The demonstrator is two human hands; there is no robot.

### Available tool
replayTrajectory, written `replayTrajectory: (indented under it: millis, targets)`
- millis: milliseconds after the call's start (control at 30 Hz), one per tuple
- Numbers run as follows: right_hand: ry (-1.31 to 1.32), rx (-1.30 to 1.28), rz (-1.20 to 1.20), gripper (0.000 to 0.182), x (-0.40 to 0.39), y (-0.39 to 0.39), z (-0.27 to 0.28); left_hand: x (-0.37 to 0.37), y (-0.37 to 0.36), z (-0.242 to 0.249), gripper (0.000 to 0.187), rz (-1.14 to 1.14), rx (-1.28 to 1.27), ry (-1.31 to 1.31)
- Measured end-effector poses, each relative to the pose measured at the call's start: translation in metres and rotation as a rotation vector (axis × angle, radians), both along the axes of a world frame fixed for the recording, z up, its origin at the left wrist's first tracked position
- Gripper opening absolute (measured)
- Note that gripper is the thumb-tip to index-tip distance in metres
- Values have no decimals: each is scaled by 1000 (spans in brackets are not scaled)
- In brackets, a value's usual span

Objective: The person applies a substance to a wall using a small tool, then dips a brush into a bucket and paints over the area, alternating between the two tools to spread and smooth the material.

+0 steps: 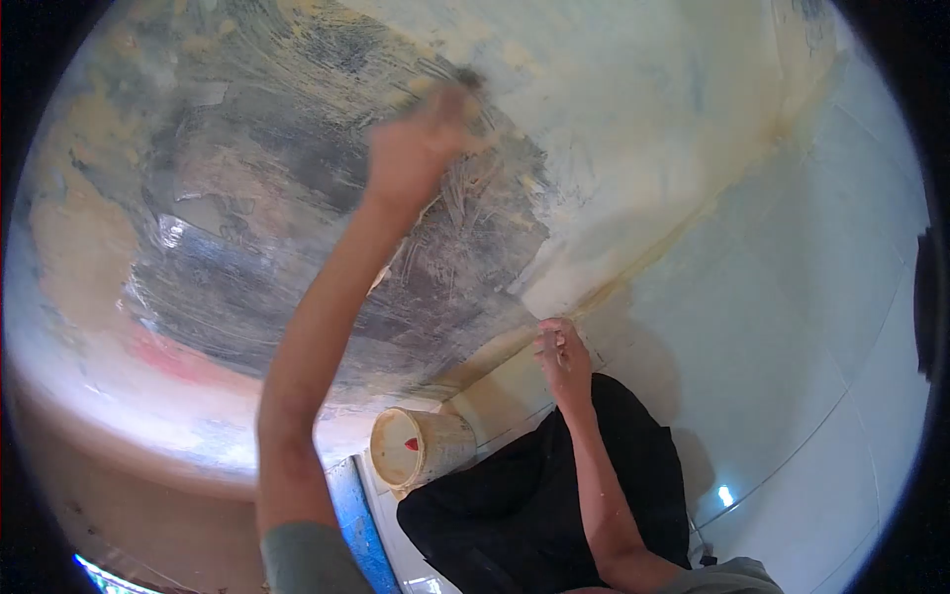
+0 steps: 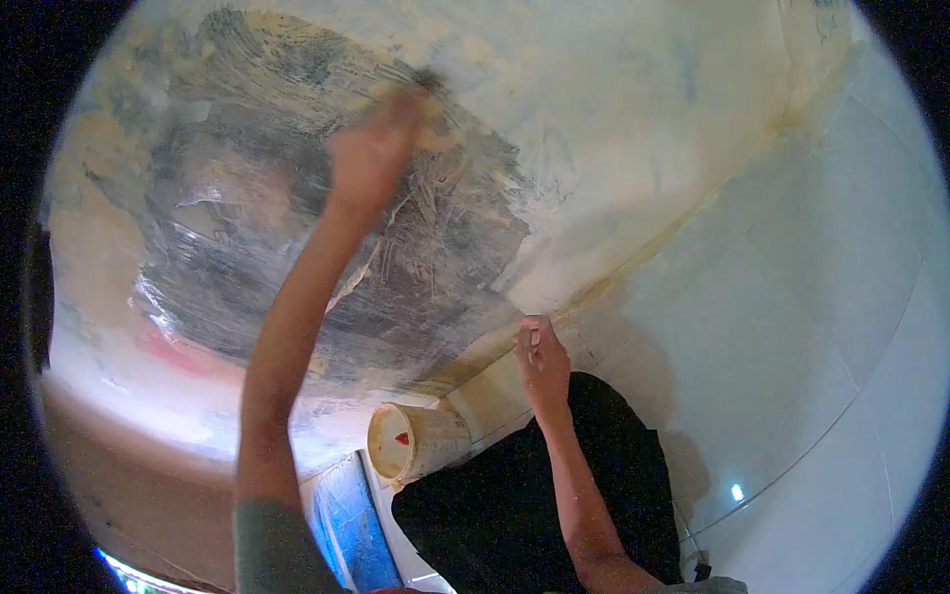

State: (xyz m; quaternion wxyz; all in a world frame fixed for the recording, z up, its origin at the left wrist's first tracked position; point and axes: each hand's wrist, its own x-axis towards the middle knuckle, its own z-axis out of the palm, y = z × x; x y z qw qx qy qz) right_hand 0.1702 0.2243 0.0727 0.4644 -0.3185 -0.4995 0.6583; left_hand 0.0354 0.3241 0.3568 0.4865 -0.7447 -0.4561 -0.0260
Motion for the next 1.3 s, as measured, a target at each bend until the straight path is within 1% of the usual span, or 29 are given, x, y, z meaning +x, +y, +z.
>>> replayTrajectory:
  millis: [33, 100, 133, 167, 200, 233, 300, 333, 400, 433, 467, 500, 533, 600, 633, 667, 700, 733, 800, 867, 900, 933, 1000, 1033, 1133, 1167, 1200, 1267, 1300]
  targets:
    - [-7, -7, 7, 19, 1, 0, 4, 2, 0, 0, 30, -3, -12, 7]
    - [-27, -2, 6, 19, 4, 3, 3, 13, -3, -6, 24, 334, -1, -40]
    - [-24, 5, -2, 19, 1, 4, -4, 12, -3, -22, 24, 324, 8, -44]
    - [-18, 12, -4, 20, -1, 3, -7, 3, -5, -48, 22, 222, -112, 157]
    - [-13, 23, -3, 20, -1, 3, -5, -3, -6, -60, 20, 123, -228, 361]
    - [-23, 5, -2, 21, -2, 2, -5, 1, -6, -54, 20, 125, -221, 367]
    - [-27, -27, -3, 21, -5, -1, -2, 9, -7, -40, 16, 176, -186, -137]
    - [-13, -55, 14, 23, -3, 0, 0, 22, -12, -34, 16, 171, -187, -139]
    - [-10, -80, 34, 25, 0, 6, 3, 54, -34, -28, 17, 205, -356, -986]
    - [52, -36, 26, 27, -1, 7, 3, 63, -45, -32, 17, 214, -363, -993]
    - [112, -3, 23, 29, 0, 6, 7, 70, -59, -38, 18, 209, -468, -1333]
    - [144, -58, 55, 30, -1, 5, 10, 74, -73, -46, 18, 215, -565, -1684]
    - [167, -120, 89, 32, 1, 7, 18, 76, -85, -56, 18, 258, -577, -1716]
    - [331, -241, 221, 34, 13, 10, 42, 78, -114, -89, 21, 307, -595, -1960]
    - [411, -301, 308, 35, 16, 11, 42, 77, -131, -109, 21, 341, -579, -2014]
    - [492, -353, 393, 36, 17, 12, 40, 73, -147, -132, 20, 305, -559, -2107]
    - [454, -368, 428, 36, 18, 11, 39, 69, -163, -153, 19, 261, -528, -2193]
    - [476, -340, 490, 35, 17, 9, 40, 66, -180, -173, 19, 276, -486, -2233]
    - [466, -326, 572, 35, 8, 2, 36, 63, -208, -208, 20, 266, -269, -2383]
    - [219, -90, 646, 29, -4, -9, 27, 67, -228, -226, 20, 231, -147, -2487]
    - [204, 1, 632, 27, -12, -14, 16, 68, -236, -233, 21, 190, -57, -2535]
    - [180, -11, 651, 27, -14, -17, 14, 71, -242, -237, 21, 202, -35, -2562]
    - [151, 12, 748, 26, -20, -22, 14, 72, -251, -236, 20, 86, 90, -2618]
    - [116, 54, 797, 27, -20, -17, 15, 67, -251, -240, 21, 86, 17, -2575]
    - [26, 33, 768, 27, -18, -14, 21, 64, -257, -245, 22, 115, 21, -2578]
    - [22, -49, 775, 28, -15, -14, 25, 62, -259, -246, 22, 118, 34, -2590]
    - [14, -45, 785, 28, -16, -13, 23, 57, -259, -247, 22, 108, 44, -2592]
    - [-87, 85, 841, 28, -17, -12, 19, 54, -259, -244, 22, 94, 63, -2590]
    - [-90, 91, 846, 28, -18, -13, 17, 54, -258, -240, 21, 114, 55, -2576]
